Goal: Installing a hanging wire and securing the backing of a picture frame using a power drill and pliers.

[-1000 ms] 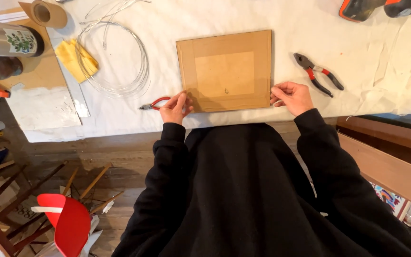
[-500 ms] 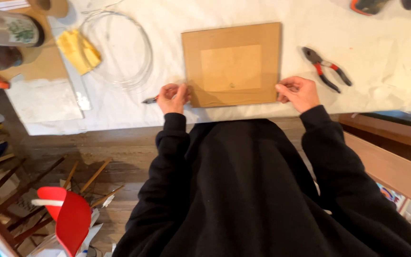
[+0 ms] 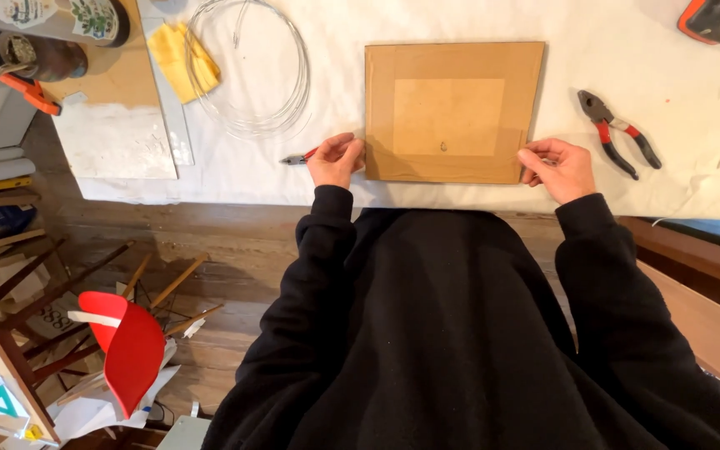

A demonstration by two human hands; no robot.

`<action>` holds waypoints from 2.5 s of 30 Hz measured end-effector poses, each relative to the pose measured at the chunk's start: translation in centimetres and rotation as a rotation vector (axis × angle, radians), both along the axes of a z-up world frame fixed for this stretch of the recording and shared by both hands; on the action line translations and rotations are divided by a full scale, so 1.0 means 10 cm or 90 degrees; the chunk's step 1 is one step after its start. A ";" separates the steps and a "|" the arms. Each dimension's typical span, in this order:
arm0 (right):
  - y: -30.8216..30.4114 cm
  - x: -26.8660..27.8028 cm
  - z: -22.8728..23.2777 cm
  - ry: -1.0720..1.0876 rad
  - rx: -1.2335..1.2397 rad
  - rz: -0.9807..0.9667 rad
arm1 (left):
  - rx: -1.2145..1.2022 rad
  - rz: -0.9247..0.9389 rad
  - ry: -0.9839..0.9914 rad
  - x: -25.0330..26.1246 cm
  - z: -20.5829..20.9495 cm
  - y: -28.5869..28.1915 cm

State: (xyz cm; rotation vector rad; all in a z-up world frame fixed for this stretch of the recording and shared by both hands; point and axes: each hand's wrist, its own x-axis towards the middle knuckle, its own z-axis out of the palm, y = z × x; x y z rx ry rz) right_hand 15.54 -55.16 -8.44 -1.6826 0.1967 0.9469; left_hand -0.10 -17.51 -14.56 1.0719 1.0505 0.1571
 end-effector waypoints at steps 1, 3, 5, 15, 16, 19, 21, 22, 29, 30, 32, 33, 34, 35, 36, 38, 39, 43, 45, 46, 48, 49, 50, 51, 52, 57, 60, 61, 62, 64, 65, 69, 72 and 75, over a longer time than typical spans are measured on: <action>-0.03 0.00 -0.03 -0.011 -0.008 0.004 | 0.009 -0.016 0.028 0.02 0.05 0.02; -0.05 0.01 -0.04 -0.022 -0.015 0.009 | 0.019 -0.031 0.058 0.04 0.11 0.05; -0.05 0.04 0.00 -0.028 -0.034 0.041 | 0.055 -0.071 0.106 0.05 0.14 0.06; -0.17 0.10 0.00 -0.023 -0.050 0.040 | 0.026 -0.090 0.087 -0.06 -0.11 0.05; -0.15 0.11 -0.01 -0.019 -0.050 0.043 | 0.020 -0.068 0.068 -0.05 -0.09 0.05; -0.10 0.12 0.00 -0.014 -0.063 0.044 | 0.019 -0.049 0.068 0.00 0.03 0.04; -0.08 0.12 0.04 -0.011 -0.076 0.042 | 0.024 -0.051 0.088 0.02 0.08 0.02; -0.06 0.12 0.06 -0.012 -0.083 0.042 | 0.032 -0.042 0.091 0.02 0.09 0.02; 0.00 0.09 0.06 -0.015 -0.107 0.032 | 0.027 0.002 0.091 0.07 0.22 -0.02; 0.00 0.09 0.06 -0.014 -0.107 0.032 | 0.027 0.002 0.091 0.07 0.21 -0.02; 0.00 0.09 0.05 -0.011 -0.113 0.026 | 0.024 0.026 0.067 0.06 0.18 -0.03; -0.01 0.09 0.04 -0.010 -0.113 0.027 | 0.024 0.026 0.068 0.05 0.17 -0.04; -0.01 0.08 0.02 -0.014 -0.115 0.026 | 0.023 0.033 0.055 0.04 0.15 -0.04; 0.00 0.08 0.01 -0.018 -0.116 0.026 | 0.022 0.039 0.041 0.02 0.14 -0.04; -0.06 0.06 -0.04 -0.016 -0.112 0.028 | 0.026 0.041 0.044 -0.02 0.00 -0.05; -0.07 0.01 -0.16 -0.035 -0.085 0.017 | 0.025 0.057 -0.002 -0.14 -0.26 0.03; -0.14 -0.02 -0.18 -0.032 -0.073 0.022 | 0.036 0.061 0.001 -0.19 -0.43 -0.02; 0.02 0.02 -0.09 -0.049 -0.080 0.037 | 0.025 0.077 -0.037 -0.24 -0.35 0.06; 0.02 0.05 0.03 -0.042 -0.120 0.038 | 0.004 0.083 -0.033 -0.15 -0.20 -0.02; 0.03 0.05 0.03 -0.038 -0.123 0.038 | 0.000 0.086 -0.028 -0.15 -0.19 -0.03; 0.00 0.04 -0.05 -0.035 -0.130 0.037 | -0.008 0.087 -0.025 -0.20 -0.29 -0.01; -0.02 0.04 -0.13 -0.032 -0.116 0.041 | -0.002 0.088 -0.029 -0.24 -0.40 0.02; -0.10 0.03 -0.20 -0.030 -0.106 0.042 | 0.000 0.087 -0.034 -0.27 -0.53 -0.01; -0.06 0.03 -0.23 -0.032 -0.114 0.039 | -0.008 0.085 -0.037 -0.29 -0.53 0.04; -0.09 0.02 -0.24 -0.037 -0.100 0.036 | 0.013 0.077 -0.048 -0.30 -0.56 0.03; -0.02 0.07 0.01 -0.020 -0.110 0.014 | 0.009 0.055 -0.026 -0.14 -0.20 -0.05; 0.03 0.08 0.05 -0.026 -0.121 0.032 | 0.008 0.057 -0.008 -0.14 -0.09 -0.01; 0.04 0.08 0.05 -0.014 -0.123 0.025 | 0.009 0.058 -0.008 -0.13 -0.09 -0.01; 0.03 0.07 0.06 -0.002 -0.127 0.018 | 0.008 0.059 -0.007 -0.12 -0.08 -0.03; 0.00 0.06 0.00 -0.008 -0.110 0.009 | 0.004 0.063 -0.003 -0.10 -0.05 -0.04; -0.01 0.05 -0.04 -0.013 -0.091 0.003 | 0.002 0.068 0.002 -0.09 -0.03 -0.04; 0.02 0.06 0.00 -0.010 -0.108 0.013 | 0.004 0.071 -0.002 -0.12 -0.09 -0.01; 0.02 0.07 -0.01 -0.016 -0.114 0.020 | 0.002 0.065 0.000 -0.13 -0.13 -0.01; 0.03 0.07 0.01 -0.015 -0.122 0.024 | 0.004 0.059 -0.006 -0.14 -0.13 -0.01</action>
